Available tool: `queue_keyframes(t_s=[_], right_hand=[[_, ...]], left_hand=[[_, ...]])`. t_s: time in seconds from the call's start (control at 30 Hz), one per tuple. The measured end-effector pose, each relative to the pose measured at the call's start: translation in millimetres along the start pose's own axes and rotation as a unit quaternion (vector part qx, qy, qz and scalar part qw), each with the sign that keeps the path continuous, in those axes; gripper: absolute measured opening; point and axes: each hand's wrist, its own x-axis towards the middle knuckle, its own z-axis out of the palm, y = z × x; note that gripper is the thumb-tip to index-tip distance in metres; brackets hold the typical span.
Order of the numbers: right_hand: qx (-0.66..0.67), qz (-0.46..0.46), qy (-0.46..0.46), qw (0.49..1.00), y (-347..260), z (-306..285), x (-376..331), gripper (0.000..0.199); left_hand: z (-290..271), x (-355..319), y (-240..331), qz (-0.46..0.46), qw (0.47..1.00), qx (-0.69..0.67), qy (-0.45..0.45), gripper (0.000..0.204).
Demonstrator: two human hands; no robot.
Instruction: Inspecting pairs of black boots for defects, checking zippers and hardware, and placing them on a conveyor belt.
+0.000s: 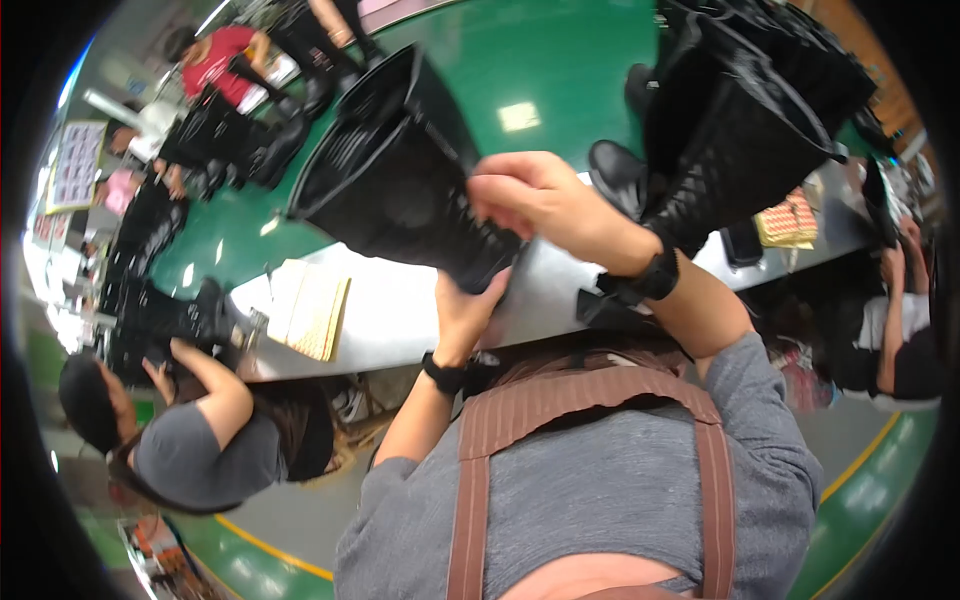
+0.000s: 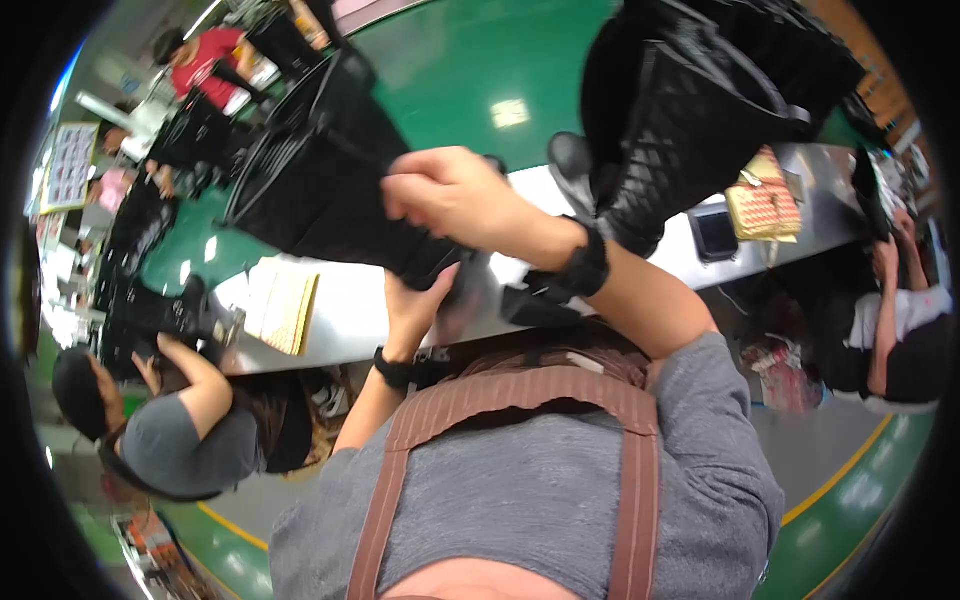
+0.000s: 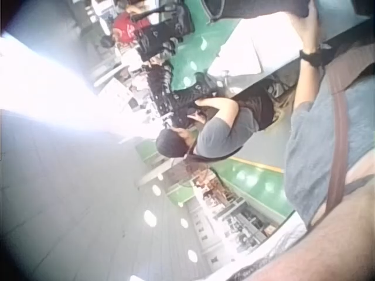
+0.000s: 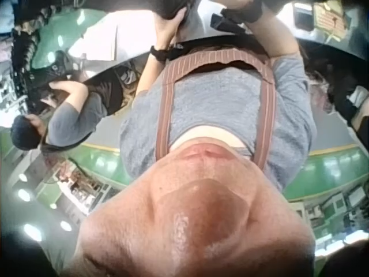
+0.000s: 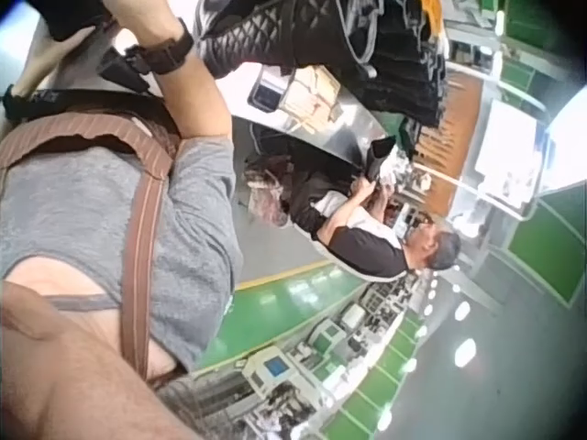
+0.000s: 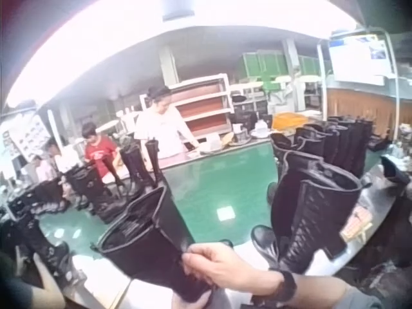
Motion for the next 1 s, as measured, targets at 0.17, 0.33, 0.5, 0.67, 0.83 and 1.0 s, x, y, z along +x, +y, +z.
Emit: queue_keyframes(t_s=[0.17, 0.33, 0.5, 0.67, 0.83, 1.0], right_hand=[[0.052, -0.122, -0.047, 0.99, -58.2, 10.2, -0.4, 0.03], [-0.128, -0.135, 0.044, 0.982, 6.5, -8.7, -40.3, 0.027], [-0.388, 0.057, 0.24, 0.888, 76.9, -55.8, -143.2, 0.045], [-0.414, -0.004, 0.463, 0.784, 107.3, -85.5, -189.7, 0.043], [-0.289, -0.029, 0.453, 0.843, 148.8, -101.3, -147.3, 0.071], [-0.157, 0.015, 0.391, 0.907, 174.6, -118.5, -151.9, 0.068]], left_hand=[[4.1, -1.0, 10.8, -0.037, 0.998, -0.041, -0.032, 0.036], [17.6, 8.3, 20.2, -0.003, 0.999, -0.004, 0.039, 0.052], [5.1, -0.2, 7.9, 0.173, 0.953, 0.151, 0.196, 0.066], [25.8, 7.8, 51.5, 0.316, 0.948, -0.021, -0.029, 0.016], [131.7, 33.7, 26.5, -0.014, 0.953, 0.016, -0.303, 0.032], [165.9, 42.3, 11.1, -0.178, 0.895, -0.062, -0.405, 0.028]])
